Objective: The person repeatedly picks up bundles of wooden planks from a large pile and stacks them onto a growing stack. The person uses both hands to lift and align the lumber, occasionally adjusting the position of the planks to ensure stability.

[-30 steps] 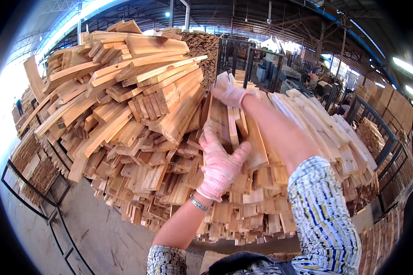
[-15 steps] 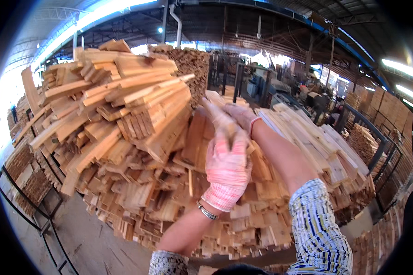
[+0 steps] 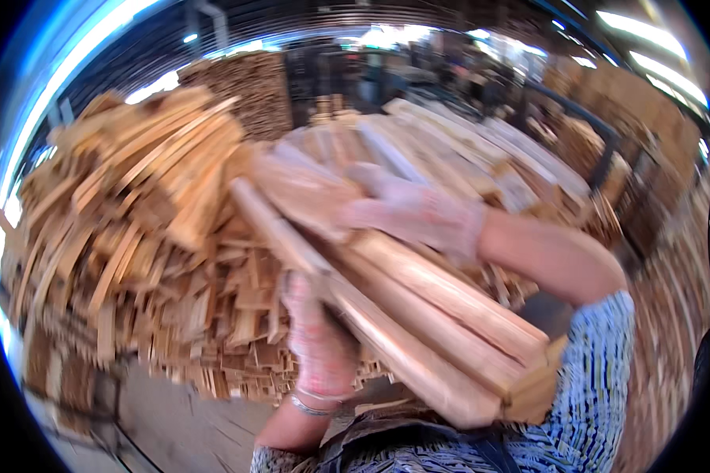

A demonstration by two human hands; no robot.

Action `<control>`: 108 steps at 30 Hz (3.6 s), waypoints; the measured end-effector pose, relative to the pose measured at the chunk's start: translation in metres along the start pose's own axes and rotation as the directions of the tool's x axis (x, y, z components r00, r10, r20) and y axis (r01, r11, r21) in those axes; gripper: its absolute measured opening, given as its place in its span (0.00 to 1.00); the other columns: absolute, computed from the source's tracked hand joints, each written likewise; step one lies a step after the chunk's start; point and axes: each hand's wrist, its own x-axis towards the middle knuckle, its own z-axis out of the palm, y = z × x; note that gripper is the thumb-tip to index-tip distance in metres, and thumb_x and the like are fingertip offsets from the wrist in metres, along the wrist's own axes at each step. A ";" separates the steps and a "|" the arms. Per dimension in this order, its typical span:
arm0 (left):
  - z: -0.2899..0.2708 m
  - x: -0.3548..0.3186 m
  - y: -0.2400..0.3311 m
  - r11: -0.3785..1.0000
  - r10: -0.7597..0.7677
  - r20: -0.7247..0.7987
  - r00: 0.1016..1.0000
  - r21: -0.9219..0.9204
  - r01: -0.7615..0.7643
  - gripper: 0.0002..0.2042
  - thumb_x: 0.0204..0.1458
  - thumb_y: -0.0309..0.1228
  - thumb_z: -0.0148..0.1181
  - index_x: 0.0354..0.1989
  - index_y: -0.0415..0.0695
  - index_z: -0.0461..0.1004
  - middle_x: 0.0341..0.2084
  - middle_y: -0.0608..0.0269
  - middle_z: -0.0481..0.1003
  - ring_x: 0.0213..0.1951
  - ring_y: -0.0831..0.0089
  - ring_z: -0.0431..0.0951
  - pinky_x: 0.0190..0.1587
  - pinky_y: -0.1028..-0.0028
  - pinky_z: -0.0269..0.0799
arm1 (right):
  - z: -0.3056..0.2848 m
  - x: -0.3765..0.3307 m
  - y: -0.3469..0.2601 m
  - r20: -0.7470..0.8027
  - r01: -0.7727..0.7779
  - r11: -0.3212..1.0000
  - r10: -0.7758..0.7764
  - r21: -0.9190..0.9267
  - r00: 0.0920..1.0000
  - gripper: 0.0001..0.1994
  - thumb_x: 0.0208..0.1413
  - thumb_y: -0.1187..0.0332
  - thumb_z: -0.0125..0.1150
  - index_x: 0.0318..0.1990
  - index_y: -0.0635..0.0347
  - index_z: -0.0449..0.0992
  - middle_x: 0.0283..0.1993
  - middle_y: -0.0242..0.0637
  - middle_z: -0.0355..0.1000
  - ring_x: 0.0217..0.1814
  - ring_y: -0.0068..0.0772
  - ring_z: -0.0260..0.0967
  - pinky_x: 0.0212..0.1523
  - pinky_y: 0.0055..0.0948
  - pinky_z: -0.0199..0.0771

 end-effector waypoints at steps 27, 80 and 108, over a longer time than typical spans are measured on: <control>0.003 -0.107 -0.164 0.910 -0.391 0.390 0.834 0.298 0.288 0.33 0.45 0.20 0.67 0.63 0.36 0.66 0.54 0.54 0.73 0.50 0.60 0.76 0.57 0.61 0.74 | 0.025 -0.370 0.141 -0.275 -0.281 0.959 0.261 -0.034 0.925 0.62 0.44 0.65 0.76 0.75 0.66 0.28 0.74 0.57 0.52 0.75 0.46 0.55 0.73 0.36 0.57; 0.097 -0.480 -0.588 0.148 -0.987 0.101 -0.129 0.212 -0.966 0.71 0.39 0.60 0.72 0.74 0.40 0.19 0.74 0.31 0.23 0.75 0.36 0.23 0.73 0.41 0.24 | 0.131 -1.012 0.286 -0.465 -0.567 -0.081 0.485 0.819 -0.741 0.49 0.49 0.55 0.72 0.74 0.63 0.49 0.60 0.57 0.71 0.61 0.50 0.72 0.60 0.42 0.72; 0.098 -0.490 -0.606 0.123 -0.988 0.096 -0.118 0.057 -0.991 0.72 0.39 0.60 0.72 0.72 0.33 0.18 0.72 0.26 0.26 0.75 0.35 0.31 0.74 0.45 0.32 | 0.121 -0.966 0.319 -0.369 -0.534 -0.185 0.540 0.825 -0.757 0.38 0.50 0.63 0.67 0.71 0.36 0.59 0.65 0.54 0.60 0.69 0.57 0.62 0.65 0.49 0.67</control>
